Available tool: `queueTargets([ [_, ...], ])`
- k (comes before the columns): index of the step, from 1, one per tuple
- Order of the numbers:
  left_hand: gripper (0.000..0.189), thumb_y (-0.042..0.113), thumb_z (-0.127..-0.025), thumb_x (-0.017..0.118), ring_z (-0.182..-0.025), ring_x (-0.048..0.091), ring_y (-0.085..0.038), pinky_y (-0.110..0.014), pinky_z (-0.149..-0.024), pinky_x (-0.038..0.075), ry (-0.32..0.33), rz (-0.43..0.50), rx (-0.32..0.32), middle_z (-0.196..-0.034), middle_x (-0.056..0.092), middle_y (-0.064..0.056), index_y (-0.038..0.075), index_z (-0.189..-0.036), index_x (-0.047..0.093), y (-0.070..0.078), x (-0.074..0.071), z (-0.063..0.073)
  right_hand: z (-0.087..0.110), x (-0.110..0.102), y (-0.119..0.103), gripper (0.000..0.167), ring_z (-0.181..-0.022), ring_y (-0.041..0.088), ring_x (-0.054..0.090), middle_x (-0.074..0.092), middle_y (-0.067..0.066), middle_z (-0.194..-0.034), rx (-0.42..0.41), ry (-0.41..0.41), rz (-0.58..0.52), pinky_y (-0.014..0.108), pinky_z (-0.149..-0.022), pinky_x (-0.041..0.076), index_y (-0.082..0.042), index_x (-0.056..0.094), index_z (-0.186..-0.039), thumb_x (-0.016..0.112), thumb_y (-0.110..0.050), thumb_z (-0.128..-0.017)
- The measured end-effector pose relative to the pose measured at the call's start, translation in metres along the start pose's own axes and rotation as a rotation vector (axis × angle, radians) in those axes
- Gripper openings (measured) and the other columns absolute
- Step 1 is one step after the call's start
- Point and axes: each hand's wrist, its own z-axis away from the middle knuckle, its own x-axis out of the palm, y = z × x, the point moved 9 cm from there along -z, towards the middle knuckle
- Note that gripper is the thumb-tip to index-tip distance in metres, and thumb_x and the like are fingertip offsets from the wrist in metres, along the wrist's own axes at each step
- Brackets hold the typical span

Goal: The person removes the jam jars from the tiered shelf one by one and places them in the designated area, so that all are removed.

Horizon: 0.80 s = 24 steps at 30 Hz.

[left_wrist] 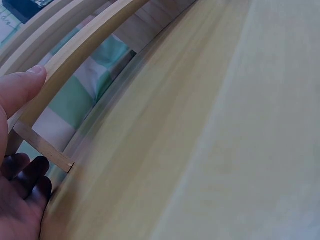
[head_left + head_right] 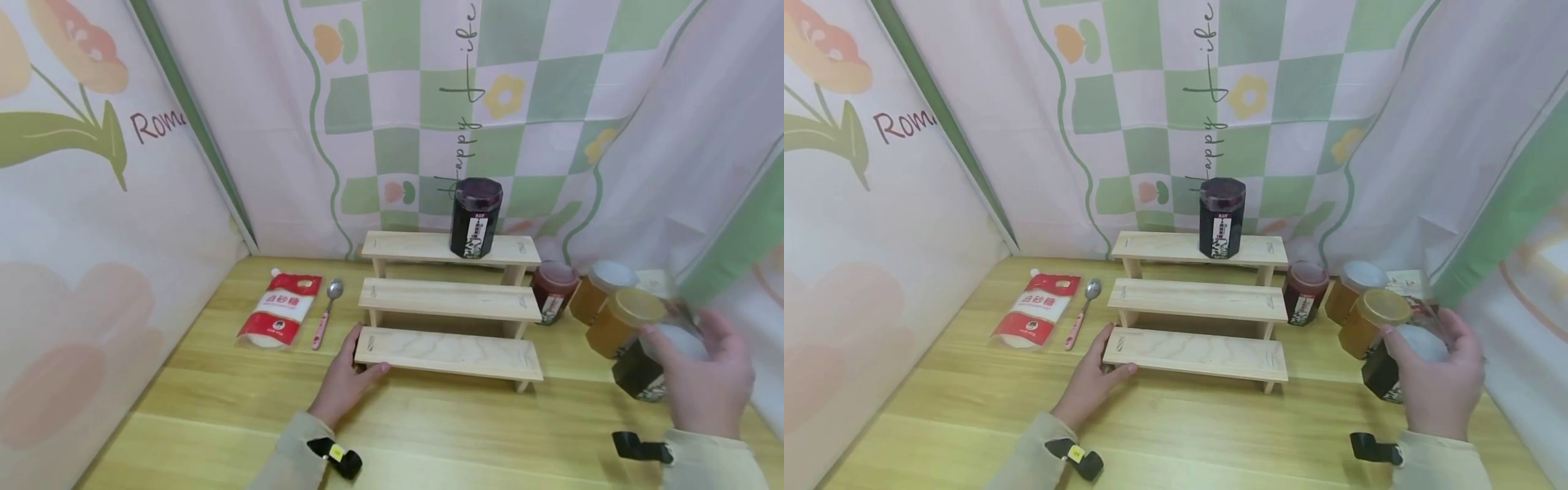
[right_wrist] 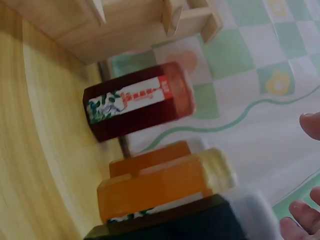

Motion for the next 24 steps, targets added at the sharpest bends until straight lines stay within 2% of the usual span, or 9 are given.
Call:
queueTargets([
  [5,0.101,0.04,-0.087,0.078,-0.144,0.036,-0.034,-0.051,-0.117,0.031,-0.006,0.001,-0.006,-0.16,0.035,-0.012,0.014,-0.162,0.017,0.002,0.0,0.001,-0.007,-0.004,0.013,0.091,-0.144,0.005,0.027,0.03,-0.011,-0.161,0.041,0.034,0.01,0.028,-0.123,0.016,-0.03,0.033,-0.155,0.086,-0.022,-0.081],
  [8,0.101,0.04,-0.086,0.079,-0.144,0.036,-0.034,-0.051,-0.117,0.032,-0.004,0.006,-0.013,-0.16,0.035,-0.013,0.014,-0.162,0.017,0.002,0.0,0.001,-0.011,-0.004,0.02,0.09,-0.143,0.008,0.027,0.03,-0.009,-0.161,0.053,0.049,-0.025,0.029,-0.123,0.018,-0.03,0.034,-0.153,0.086,-0.021,-0.08],
  [13,0.101,0.04,-0.086,0.079,-0.144,0.035,-0.035,-0.052,-0.117,0.031,0.003,0.001,-0.024,-0.16,0.034,-0.014,0.013,-0.162,0.017,0.002,-0.001,0.002,-0.017,-0.004,0.036,0.102,-0.144,0.008,0.025,0.033,-0.014,-0.157,0.081,0.058,-0.148,0.021,-0.121,0.016,-0.031,0.027,-0.154,0.089,-0.012,-0.075],
  [16,0.102,0.04,-0.086,0.079,-0.145,0.034,-0.035,-0.052,-0.117,0.03,0.004,-0.002,-0.022,-0.16,0.033,-0.014,0.012,-0.162,0.017,0.003,-0.001,0.002,-0.023,-0.003,0.042,0.104,-0.141,0.01,0.031,0.034,-0.013,-0.156,0.043,0.027,-0.064,0.022,-0.119,0.022,-0.032,0.024,-0.156,0.088,-0.013,-0.077],
  [20,0.102,0.039,-0.086,0.079,-0.145,0.034,-0.035,-0.052,-0.118,0.029,0.004,-0.003,-0.019,-0.161,0.033,-0.014,0.012,-0.162,0.017,0.004,-0.001,0.002,-0.03,-0.002,0.052,0.105,-0.14,0.019,0.032,0.024,-0.001,-0.162,-0.037,-0.056,0.132,0.036,-0.12,0.026,-0.033,0.016,-0.16,0.085,-0.023,-0.082],
  [24,0.101,0.039,-0.086,0.079,-0.146,0.033,-0.035,-0.052,-0.118,0.028,0.004,-0.005,-0.016,-0.161,0.033,-0.013,0.012,-0.161,0.017,0.004,-0.001,0.002,-0.037,-0.003,0.061,0.107,-0.142,0.035,0.026,0.012,0.013,-0.165,-0.096,-0.14,0.251,0.051,-0.12,0.024,-0.035,0.007,-0.161,0.082,-0.033,-0.085],
])
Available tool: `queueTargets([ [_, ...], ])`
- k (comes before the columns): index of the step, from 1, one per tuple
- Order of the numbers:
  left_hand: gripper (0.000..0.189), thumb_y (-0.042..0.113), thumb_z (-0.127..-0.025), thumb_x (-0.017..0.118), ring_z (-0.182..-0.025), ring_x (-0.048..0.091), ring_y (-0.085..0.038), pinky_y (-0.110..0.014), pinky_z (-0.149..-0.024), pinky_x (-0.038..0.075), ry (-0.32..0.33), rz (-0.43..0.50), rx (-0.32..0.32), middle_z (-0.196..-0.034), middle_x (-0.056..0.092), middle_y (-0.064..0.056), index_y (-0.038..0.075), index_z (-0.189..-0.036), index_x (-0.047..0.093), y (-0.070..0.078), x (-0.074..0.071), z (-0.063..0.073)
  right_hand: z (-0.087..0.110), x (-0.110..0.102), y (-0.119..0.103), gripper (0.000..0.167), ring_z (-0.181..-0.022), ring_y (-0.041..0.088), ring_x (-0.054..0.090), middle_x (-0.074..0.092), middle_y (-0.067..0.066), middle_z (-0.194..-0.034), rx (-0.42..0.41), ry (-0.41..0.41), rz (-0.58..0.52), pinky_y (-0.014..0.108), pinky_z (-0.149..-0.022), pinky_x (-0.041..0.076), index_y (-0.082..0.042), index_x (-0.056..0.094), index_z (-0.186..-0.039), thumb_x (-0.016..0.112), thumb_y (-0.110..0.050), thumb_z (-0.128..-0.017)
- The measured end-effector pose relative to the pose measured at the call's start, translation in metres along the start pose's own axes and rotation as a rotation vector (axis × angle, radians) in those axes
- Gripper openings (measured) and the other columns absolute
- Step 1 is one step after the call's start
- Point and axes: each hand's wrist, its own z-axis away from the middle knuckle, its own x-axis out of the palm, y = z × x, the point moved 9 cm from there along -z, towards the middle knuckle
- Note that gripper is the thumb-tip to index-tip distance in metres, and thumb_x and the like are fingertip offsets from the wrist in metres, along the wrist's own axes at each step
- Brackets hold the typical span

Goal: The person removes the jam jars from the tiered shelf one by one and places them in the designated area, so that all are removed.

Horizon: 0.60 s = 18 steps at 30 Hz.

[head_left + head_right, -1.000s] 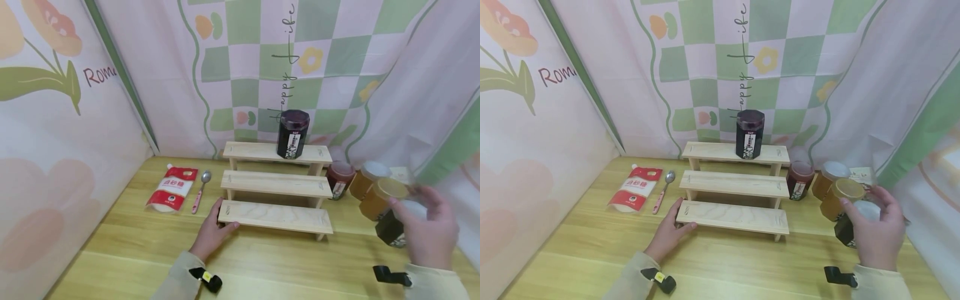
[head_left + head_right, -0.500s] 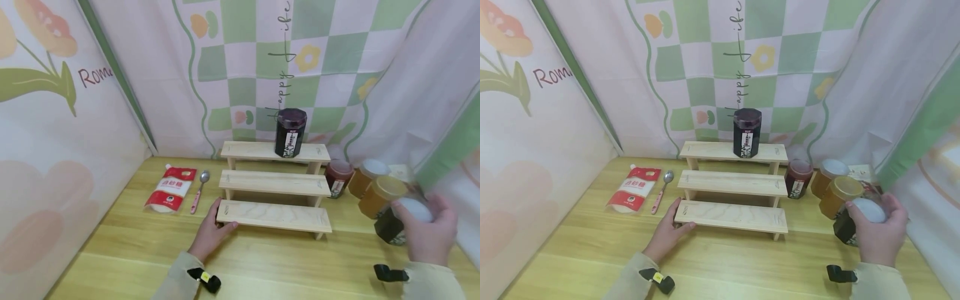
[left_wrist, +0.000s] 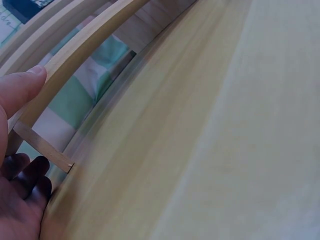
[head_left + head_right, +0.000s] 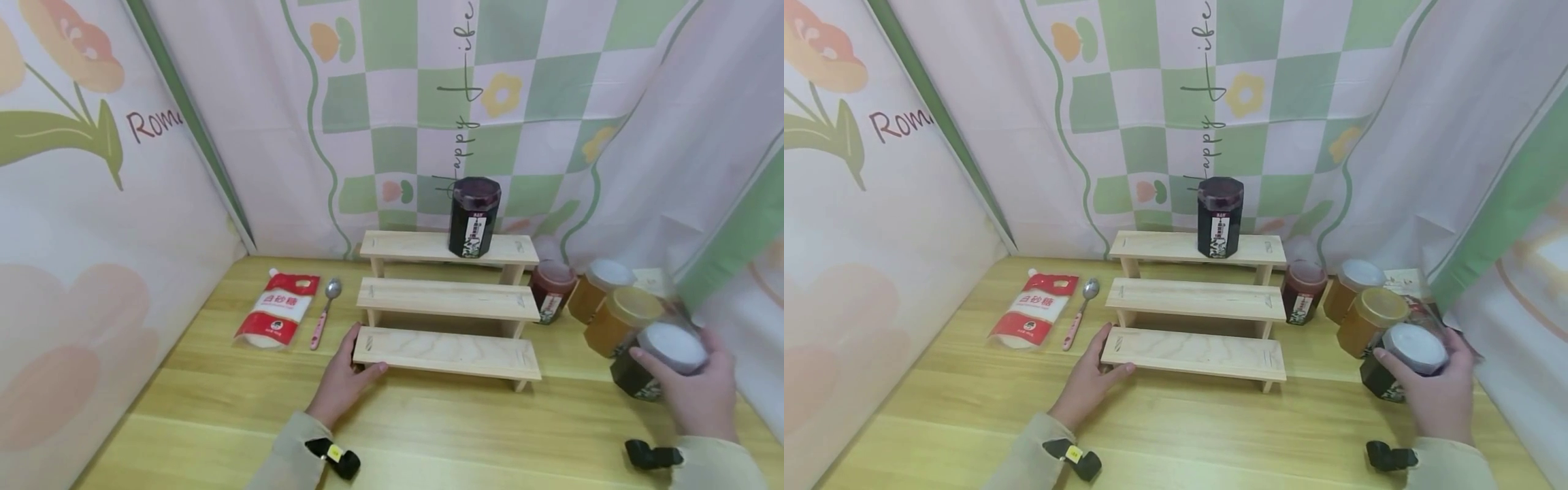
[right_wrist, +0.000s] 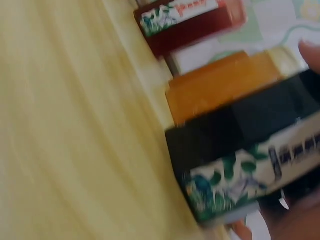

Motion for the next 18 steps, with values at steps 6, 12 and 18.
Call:
queueTargets([
  [6,0.101,0.04,-0.086,0.079,-0.146,0.031,-0.034,-0.053,-0.118,0.027,0.004,0.004,-0.006,-0.161,0.032,-0.012,0.013,-0.162,0.017,-0.002,0.0,0.0,-0.004,-0.003,0.01,0.097,-0.126,0.016,0.042,0.035,0.016,-0.154,-0.146,-0.081,0.145,0.038,-0.116,0.03,-0.031,0.019,-0.161,0.081,-0.036,-0.086],
  [12,0.101,0.041,-0.086,0.079,-0.146,0.033,-0.034,-0.053,-0.118,0.028,0.007,0.0,0.0,-0.161,0.033,-0.012,0.014,-0.162,0.018,-0.002,-0.001,-0.001,-0.002,-0.002,0.018,0.088,-0.097,-0.014,0.04,0.05,-0.008,-0.128,-0.211,-0.153,0.147,0.001,-0.071,0.036,-0.017,0.026,-0.16,0.078,-0.033,-0.09],
  [18,0.101,0.04,-0.087,0.079,-0.146,0.032,-0.034,-0.052,-0.118,0.028,0.002,-0.002,-0.002,-0.161,0.033,-0.012,0.013,-0.161,0.017,-0.001,0.0,0.0,0.0,-0.001,0.028,0.079,-0.088,-0.011,0.042,0.045,-0.029,-0.104,-0.193,-0.158,0.158,0.009,-0.065,0.036,-0.021,0.036,-0.155,0.078,-0.034,-0.089],
])
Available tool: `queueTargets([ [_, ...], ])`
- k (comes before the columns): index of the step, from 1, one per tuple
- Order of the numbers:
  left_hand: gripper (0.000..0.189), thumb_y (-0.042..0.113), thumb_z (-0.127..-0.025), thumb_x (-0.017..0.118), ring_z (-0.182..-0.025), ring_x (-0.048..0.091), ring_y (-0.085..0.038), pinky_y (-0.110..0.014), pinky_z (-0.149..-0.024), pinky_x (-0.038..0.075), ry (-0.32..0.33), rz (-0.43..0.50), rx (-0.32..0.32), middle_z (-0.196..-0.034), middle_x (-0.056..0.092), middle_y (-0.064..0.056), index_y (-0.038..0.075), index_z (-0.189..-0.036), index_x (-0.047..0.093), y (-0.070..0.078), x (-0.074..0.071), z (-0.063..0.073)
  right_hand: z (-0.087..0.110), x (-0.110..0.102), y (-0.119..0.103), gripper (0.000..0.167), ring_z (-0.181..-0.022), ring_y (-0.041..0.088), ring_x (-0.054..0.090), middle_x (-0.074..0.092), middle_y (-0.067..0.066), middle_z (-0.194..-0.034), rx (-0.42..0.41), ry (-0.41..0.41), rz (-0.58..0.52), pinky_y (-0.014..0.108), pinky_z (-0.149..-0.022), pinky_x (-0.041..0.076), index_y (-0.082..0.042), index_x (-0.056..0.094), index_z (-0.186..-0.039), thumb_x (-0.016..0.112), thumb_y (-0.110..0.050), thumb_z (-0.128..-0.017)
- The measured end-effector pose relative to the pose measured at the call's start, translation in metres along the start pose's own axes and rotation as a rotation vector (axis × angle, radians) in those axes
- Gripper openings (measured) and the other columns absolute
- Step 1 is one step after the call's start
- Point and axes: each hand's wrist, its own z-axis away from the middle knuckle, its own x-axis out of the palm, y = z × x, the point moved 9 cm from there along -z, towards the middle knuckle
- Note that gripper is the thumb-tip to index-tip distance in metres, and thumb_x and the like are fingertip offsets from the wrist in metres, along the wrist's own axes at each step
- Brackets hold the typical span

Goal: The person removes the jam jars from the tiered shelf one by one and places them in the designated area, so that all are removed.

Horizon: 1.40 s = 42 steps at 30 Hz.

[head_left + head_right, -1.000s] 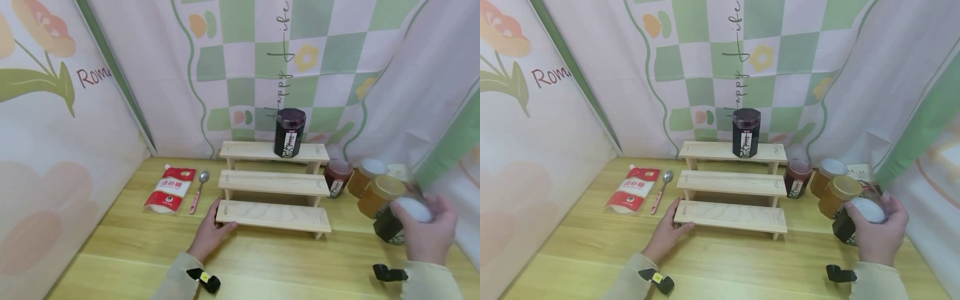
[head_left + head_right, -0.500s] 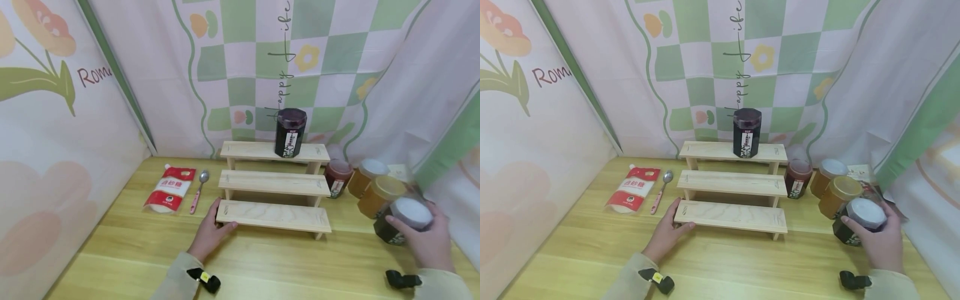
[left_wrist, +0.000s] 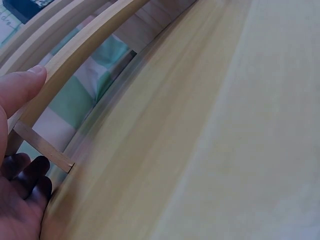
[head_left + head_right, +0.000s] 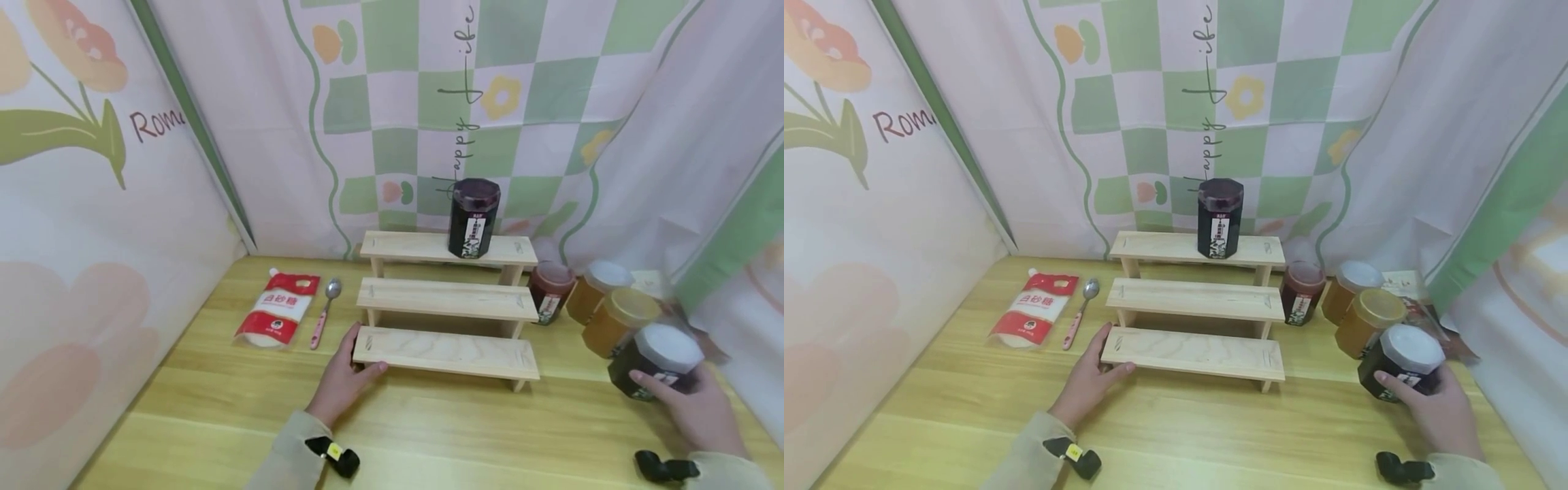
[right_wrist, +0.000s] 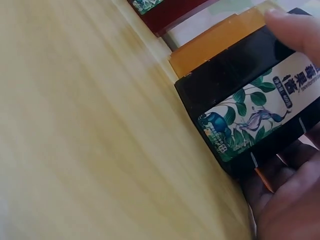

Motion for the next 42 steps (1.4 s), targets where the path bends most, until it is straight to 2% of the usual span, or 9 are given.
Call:
queueTargets([
  [6,0.101,0.04,-0.086,0.079,-0.146,0.032,-0.035,-0.052,-0.118,0.028,0.003,0.006,-0.009,-0.161,0.032,-0.014,0.012,-0.161,0.018,-0.001,0.0,0.0,0.001,0.004,0.007,0.082,-0.094,-0.013,0.04,0.047,-0.026,-0.113,0.021,0.012,-0.014,0.006,-0.073,0.033,-0.024,0.034,-0.157,0.079,-0.034,-0.088],
  [13,0.101,0.04,-0.086,0.079,-0.146,0.032,-0.035,-0.052,-0.118,0.028,0.003,0.008,-0.007,-0.161,0.032,-0.014,0.012,-0.161,0.017,-0.001,0.0,0.0,0.001,0.004,0.008,0.089,-0.099,-0.009,0.039,0.05,0.005,-0.131,0.059,0.012,0.03,0.011,-0.081,0.034,-0.021,0.027,-0.16,0.077,-0.04,-0.089],
  [17,0.102,0.041,-0.086,0.079,-0.146,0.032,-0.035,-0.052,-0.118,0.028,0.0,0.007,-0.003,-0.161,0.032,-0.014,0.012,-0.161,0.017,-0.002,0.0,0.0,0.002,0.003,0.01,0.092,-0.102,-0.006,0.042,0.046,0.018,-0.139,0.105,0.032,0.049,0.016,-0.094,0.036,-0.019,0.027,-0.16,0.077,-0.044,-0.087],
  [20,0.102,0.041,-0.086,0.079,-0.146,0.032,-0.035,-0.052,-0.118,0.028,-0.001,0.007,-0.001,-0.161,0.033,-0.014,0.012,-0.161,0.017,-0.001,0.0,0.0,0.002,0.001,0.011,0.091,-0.1,-0.007,0.041,0.049,0.012,-0.137,0.121,0.052,0.039,0.013,-0.092,0.036,-0.018,0.03,-0.159,0.078,-0.044,-0.086],
  [25,0.101,0.04,-0.086,0.079,-0.145,0.034,-0.035,-0.051,-0.118,0.029,-0.002,0.005,0.003,-0.16,0.034,-0.014,0.011,-0.161,0.017,0.0,0.001,0.0,0.003,-0.002,0.008,0.089,-0.096,-0.013,0.039,0.052,-0.005,-0.129,0.111,0.083,0.005,0.003,-0.073,0.033,-0.017,0.035,-0.157,0.081,-0.04,-0.085],
  [31,0.102,0.041,-0.086,0.079,-0.145,0.034,-0.034,-0.051,-0.118,0.03,-0.005,0.016,-0.005,-0.16,0.034,-0.014,0.012,-0.161,0.017,-0.001,0.0,0.0,0.005,-0.002,0.004,0.088,-0.101,-0.014,0.04,0.051,-0.004,-0.134,0.112,0.097,-0.009,-0.002,-0.076,0.032,-0.016,0.035,-0.157,0.081,-0.039,-0.085],
  [35,0.102,0.04,-0.086,0.079,-0.145,0.035,-0.034,-0.051,-0.117,0.03,-0.004,0.021,-0.002,-0.16,0.034,-0.014,0.012,-0.161,0.017,0.0,0.0,0.0,0.004,-0.002,0.002,0.089,-0.123,-0.004,0.043,0.044,0.004,-0.152,0.118,0.097,-0.029,-0.004,-0.085,0.031,-0.021,0.031,-0.159,0.08,-0.038,-0.086],
  [38,0.102,0.041,-0.086,0.079,-0.145,0.034,-0.034,-0.051,-0.117,0.03,-0.005,0.016,0.004,-0.16,0.034,-0.014,0.012,-0.161,0.017,0.0,0.0,0.0,0.004,-0.002,-0.002,0.089,-0.13,-0.001,0.039,0.038,0.006,-0.158,0.104,0.096,-0.044,-0.004,-0.088,0.03,-0.023,0.029,-0.159,0.079,-0.036,-0.088],
  [42,0.101,0.041,-0.087,0.079,-0.145,0.033,-0.035,-0.052,-0.117,0.03,-0.007,0.016,0.006,-0.161,0.033,-0.014,0.012,-0.161,0.017,0.0,0.001,0.001,0.007,-0.004,-0.005,0.088,-0.124,-0.005,0.042,0.043,-0.008,-0.15,0.106,0.114,-0.089,-0.005,-0.084,0.031,-0.025,0.03,-0.159,0.08,-0.032,-0.087],
])
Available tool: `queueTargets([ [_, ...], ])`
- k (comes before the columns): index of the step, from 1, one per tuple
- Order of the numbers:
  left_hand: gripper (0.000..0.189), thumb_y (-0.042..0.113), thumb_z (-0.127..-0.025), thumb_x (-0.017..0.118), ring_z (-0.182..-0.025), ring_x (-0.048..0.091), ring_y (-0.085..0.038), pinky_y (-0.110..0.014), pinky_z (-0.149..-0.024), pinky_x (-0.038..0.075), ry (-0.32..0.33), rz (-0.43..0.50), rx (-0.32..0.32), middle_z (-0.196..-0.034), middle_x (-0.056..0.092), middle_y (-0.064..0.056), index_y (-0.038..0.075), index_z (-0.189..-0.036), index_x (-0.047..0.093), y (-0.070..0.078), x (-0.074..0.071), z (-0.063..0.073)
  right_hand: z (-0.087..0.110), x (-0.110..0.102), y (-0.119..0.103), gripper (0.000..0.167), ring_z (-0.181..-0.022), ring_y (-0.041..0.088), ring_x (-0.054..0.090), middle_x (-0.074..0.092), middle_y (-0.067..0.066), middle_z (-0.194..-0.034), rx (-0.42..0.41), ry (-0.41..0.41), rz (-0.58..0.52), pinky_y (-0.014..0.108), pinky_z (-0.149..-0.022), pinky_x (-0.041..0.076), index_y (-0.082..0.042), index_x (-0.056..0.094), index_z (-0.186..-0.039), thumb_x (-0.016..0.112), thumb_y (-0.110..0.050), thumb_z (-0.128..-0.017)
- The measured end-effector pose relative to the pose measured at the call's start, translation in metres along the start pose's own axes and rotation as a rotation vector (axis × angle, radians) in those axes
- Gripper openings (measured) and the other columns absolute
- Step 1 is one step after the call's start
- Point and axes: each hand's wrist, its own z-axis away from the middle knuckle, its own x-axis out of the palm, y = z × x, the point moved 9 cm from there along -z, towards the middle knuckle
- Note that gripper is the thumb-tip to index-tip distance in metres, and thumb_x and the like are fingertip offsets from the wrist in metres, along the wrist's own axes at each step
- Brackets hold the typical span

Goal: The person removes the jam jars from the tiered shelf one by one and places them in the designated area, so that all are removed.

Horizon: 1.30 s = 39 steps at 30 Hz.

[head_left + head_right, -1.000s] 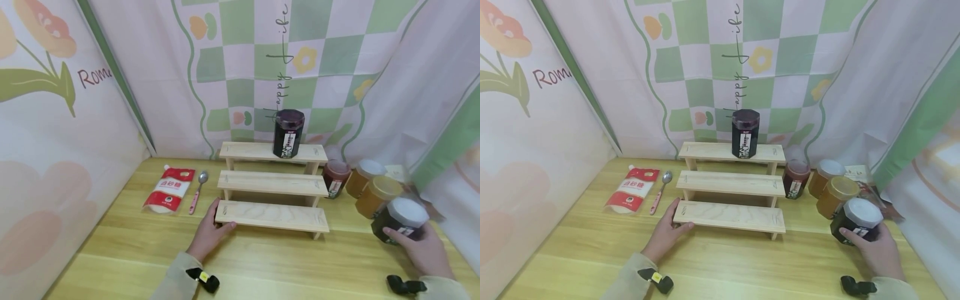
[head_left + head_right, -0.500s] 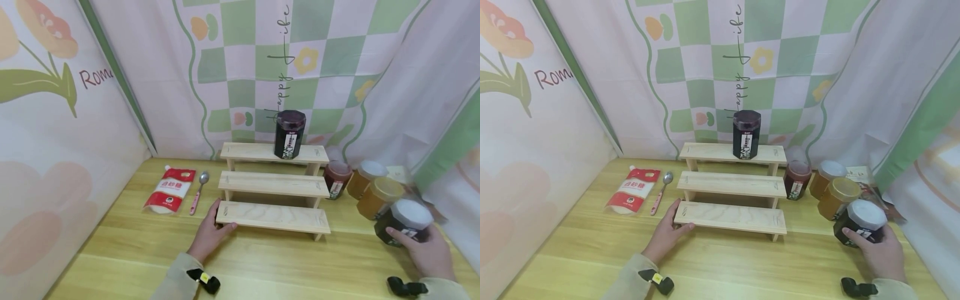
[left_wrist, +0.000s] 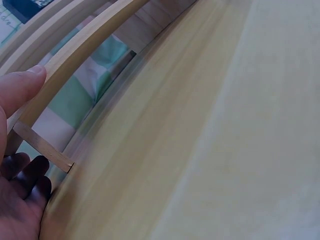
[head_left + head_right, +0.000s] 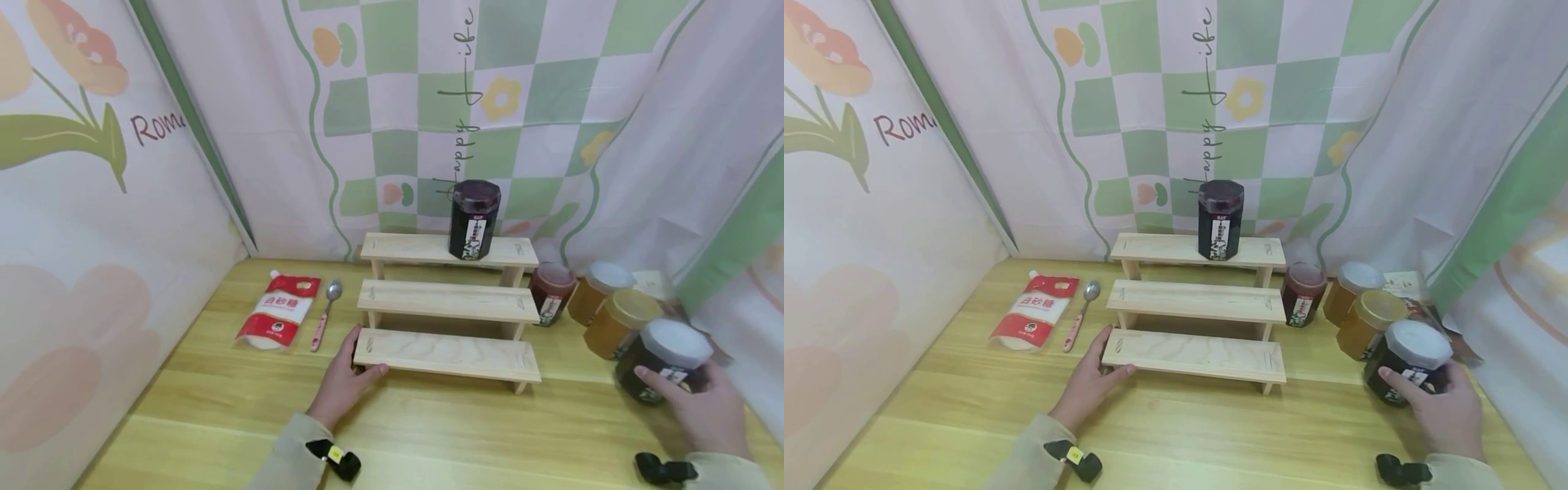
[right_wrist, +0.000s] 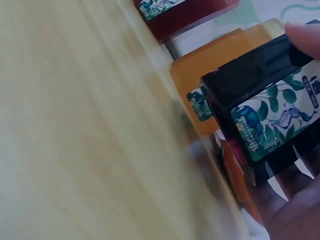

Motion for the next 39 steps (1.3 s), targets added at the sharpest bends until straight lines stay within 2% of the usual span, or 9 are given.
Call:
queueTargets([
  [4,0.101,0.041,-0.087,0.078,-0.146,0.033,-0.034,-0.052,-0.118,0.029,-0.001,0.005,0.0,-0.161,0.032,-0.014,0.012,-0.161,0.017,-0.001,0.001,0.0,0.004,-0.004,-0.009,0.086,-0.122,-0.007,0.043,0.046,-0.019,-0.14,-0.005,0.026,-0.072,-0.005,-0.088,0.031,-0.03,0.032,-0.157,0.081,-0.025,-0.087],
  [10,0.101,0.041,-0.086,0.079,-0.146,0.032,-0.034,-0.051,-0.118,0.029,0.004,0.005,-0.011,-0.161,0.032,-0.013,0.013,-0.162,0.017,-0.002,0.0,0.0,0.009,-0.009,-0.024,0.086,-0.128,-0.003,0.041,0.044,-0.016,-0.146,-0.001,0.029,-0.085,-0.002,-0.093,0.032,-0.028,0.031,-0.158,0.08,-0.023,-0.088],
  [18,0.102,0.042,-0.086,0.079,-0.146,0.033,-0.034,-0.051,-0.118,0.029,0.007,-0.001,-0.013,-0.161,0.032,-0.013,0.013,-0.162,0.017,-0.003,0.0,-0.001,0.01,-0.014,-0.041,0.084,-0.099,-0.009,0.047,0.051,-0.024,-0.119,-0.019,0.055,-0.067,0.0,-0.076,0.04,-0.026,0.037,-0.155,0.083,-0.024,-0.085],
  [22,0.101,0.04,-0.087,0.078,-0.145,0.034,-0.035,-0.052,-0.117,0.03,0.009,0.004,0.0,-0.16,0.033,-0.015,0.011,-0.161,0.017,-0.002,0.0,-0.002,0.01,-0.014,-0.047,0.086,-0.105,-0.008,0.048,0.054,-0.015,-0.133,-0.004,0.055,-0.042,-0.001,-0.08,0.04,-0.029,0.035,-0.156,0.083,-0.028,-0.085],
  [25,0.099,0.037,-0.088,0.078,-0.144,0.035,-0.036,-0.052,-0.116,0.032,0.007,0.014,0.015,-0.159,0.034,-0.017,0.008,-0.161,0.016,-0.001,0.0,-0.003,0.01,-0.013,-0.053,0.087,-0.116,-0.005,0.047,0.047,-0.005,-0.149,0.006,0.059,-0.038,-0.002,-0.086,0.037,-0.031,0.033,-0.157,0.083,-0.029,-0.085],
  [27,0.099,0.036,-0.088,0.078,-0.144,0.036,-0.036,-0.052,-0.116,0.032,0.006,0.018,0.016,-0.159,0.034,-0.017,0.008,-0.161,0.016,-0.001,0.0,-0.003,0.009,-0.013,-0.058,0.087,-0.119,-0.005,0.046,0.046,-0.004,-0.152,0.002,0.065,-0.047,-0.002,-0.086,0.037,-0.031,0.033,-0.157,0.083,-0.029,-0.085],
  [31,0.101,0.039,-0.087,0.078,-0.144,0.035,-0.035,-0.052,-0.117,0.032,0.009,0.008,0.001,-0.16,0.033,-0.016,0.01,-0.161,0.016,-0.001,0.0,-0.001,0.008,-0.014,-0.073,0.085,-0.108,-0.007,0.049,0.055,-0.016,-0.132,-0.026,0.077,-0.089,-0.001,-0.077,0.04,-0.029,0.037,-0.155,0.084,-0.023,-0.084],
  [35,0.102,0.042,-0.086,0.079,-0.145,0.034,-0.034,-0.052,-0.117,0.03,0.012,-0.002,-0.01,-0.16,0.033,-0.015,0.011,-0.161,0.016,0.0,0.0,0.0,0.006,-0.013,-0.09,0.082,-0.097,-0.009,0.05,0.054,-0.028,-0.111,-0.071,0.059,-0.16,0.0,-0.073,0.04,-0.025,0.041,-0.153,0.083,-0.014,-0.083],
  [39,0.102,0.042,-0.086,0.078,-0.145,0.034,-0.034,-0.052,-0.118,0.03,0.009,-0.002,-0.007,-0.16,0.033,-0.015,0.011,-0.161,0.016,0.0,0.0,0.0,0.004,-0.011,-0.103,0.08,-0.097,-0.007,0.051,0.055,-0.026,-0.109,-0.098,0.047,-0.244,0.0,-0.074,0.042,-0.023,0.044,-0.151,0.083,-0.006,-0.082],
])
